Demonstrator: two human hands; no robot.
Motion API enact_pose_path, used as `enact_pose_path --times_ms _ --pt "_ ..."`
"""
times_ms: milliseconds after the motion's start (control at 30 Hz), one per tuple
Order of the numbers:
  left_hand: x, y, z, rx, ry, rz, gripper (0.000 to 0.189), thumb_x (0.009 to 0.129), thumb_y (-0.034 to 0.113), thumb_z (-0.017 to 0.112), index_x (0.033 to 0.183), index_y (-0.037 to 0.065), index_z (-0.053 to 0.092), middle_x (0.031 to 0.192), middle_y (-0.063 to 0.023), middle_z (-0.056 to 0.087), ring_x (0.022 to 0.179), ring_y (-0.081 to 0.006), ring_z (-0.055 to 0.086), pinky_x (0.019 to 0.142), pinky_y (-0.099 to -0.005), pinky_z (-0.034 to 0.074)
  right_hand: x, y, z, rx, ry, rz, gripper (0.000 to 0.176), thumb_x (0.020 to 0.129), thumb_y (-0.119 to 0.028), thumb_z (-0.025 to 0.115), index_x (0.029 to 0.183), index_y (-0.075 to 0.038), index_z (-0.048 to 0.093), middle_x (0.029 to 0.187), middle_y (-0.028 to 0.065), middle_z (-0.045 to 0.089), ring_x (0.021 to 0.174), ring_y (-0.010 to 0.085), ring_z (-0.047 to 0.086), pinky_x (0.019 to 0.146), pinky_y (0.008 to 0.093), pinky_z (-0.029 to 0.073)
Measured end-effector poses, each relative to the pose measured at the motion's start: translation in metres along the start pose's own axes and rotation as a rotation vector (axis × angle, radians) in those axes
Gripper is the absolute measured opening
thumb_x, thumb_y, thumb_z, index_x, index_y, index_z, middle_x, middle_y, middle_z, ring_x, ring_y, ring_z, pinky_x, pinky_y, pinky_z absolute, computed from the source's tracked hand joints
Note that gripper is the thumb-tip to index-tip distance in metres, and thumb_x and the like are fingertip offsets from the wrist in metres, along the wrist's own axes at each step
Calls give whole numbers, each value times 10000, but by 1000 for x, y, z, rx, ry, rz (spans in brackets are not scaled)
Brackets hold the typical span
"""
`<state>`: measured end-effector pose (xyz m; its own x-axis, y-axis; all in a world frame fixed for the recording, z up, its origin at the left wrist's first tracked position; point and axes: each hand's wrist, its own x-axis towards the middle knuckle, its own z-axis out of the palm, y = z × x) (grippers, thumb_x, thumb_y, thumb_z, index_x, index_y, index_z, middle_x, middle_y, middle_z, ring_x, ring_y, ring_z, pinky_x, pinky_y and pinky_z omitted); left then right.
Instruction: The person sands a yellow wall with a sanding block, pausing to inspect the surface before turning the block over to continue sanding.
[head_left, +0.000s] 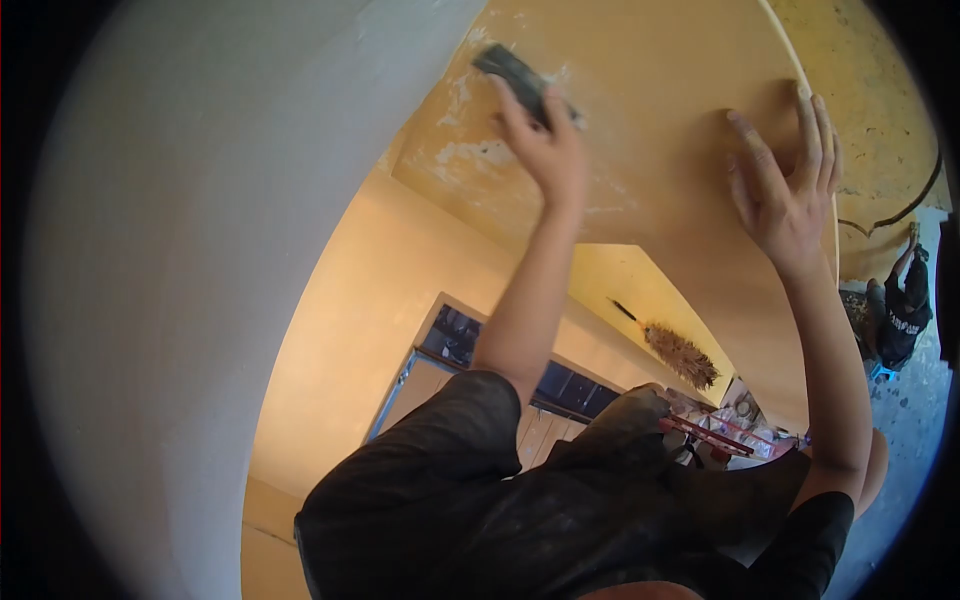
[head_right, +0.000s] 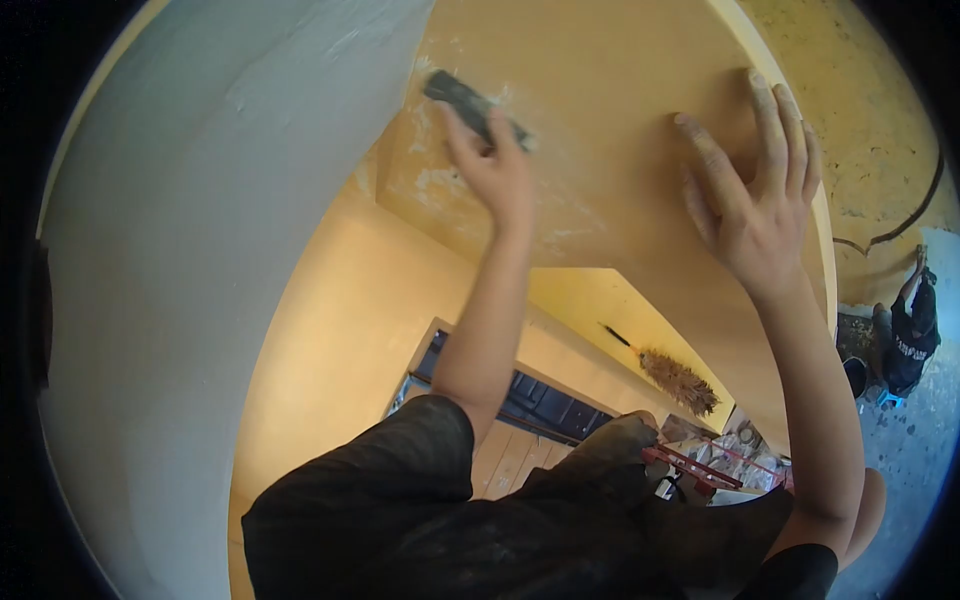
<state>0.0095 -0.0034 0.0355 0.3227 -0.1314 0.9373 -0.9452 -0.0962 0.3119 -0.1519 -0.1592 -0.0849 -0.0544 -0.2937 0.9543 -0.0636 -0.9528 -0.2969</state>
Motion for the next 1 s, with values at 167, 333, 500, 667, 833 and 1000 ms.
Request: enact_pose_path --times_ms 167,333,500,667,833,1000 --pt "-68 -13 9 203 -94 -7 650 958 98 583 1504 5 243 1130 -186 380 956 -258 515 821 -340 468 3 3 0 11 35 -14 443 743 -185 718 1182 -225 678 1469 204 386 1343 390 381 1100 485 284" --pt "-47 7 14 170 -11 -32 677 954 114 583 1511 -1 216 1108 -200 383 956 -283 502 806 -345 470 -3 -1 1 -13 5 1 434 756 -197 711 1186 -238 678 1458 202 401 1338 383 387 1096 482 303" --pt "-55 -3 13 297 -51 118 657 965 109 579 1503 -23 225 1109 -171 396 901 -203 504 839 -301 461 1 0 3 -28 38 -18 403 768 -206 701 1169 -244 689 1445 208 414 1317 389 410 1081 487 316" --pt "-32 12 23 212 4 87 680 952 112 603 1497 -41 226 1086 -152 391 895 -169 506 786 -286 476 1 -2 3 -48 37 -4 392 765 -199 702 1155 -231 695 1442 204 415 1323 389 404 1089 486 307" --pt "-19 14 20 261 -34 175 678 958 118 598 1481 -84 216 1120 -173 388 977 -210 542 805 -294 484 2 5 -1 -37 6 -31 391 768 -201 702 1158 -230 693 1448 205 408 1328 388 397 1084 482 309" --pt "-42 5 19 282 1 217 678 918 163 643 1458 -69 305 1086 -224 427 943 -320 490 815 -381 451 0 -1 2 -57 26 -17 373 776 -224 709 1148 -233 695 1446 209 410 1314 392 412 1079 477 312"
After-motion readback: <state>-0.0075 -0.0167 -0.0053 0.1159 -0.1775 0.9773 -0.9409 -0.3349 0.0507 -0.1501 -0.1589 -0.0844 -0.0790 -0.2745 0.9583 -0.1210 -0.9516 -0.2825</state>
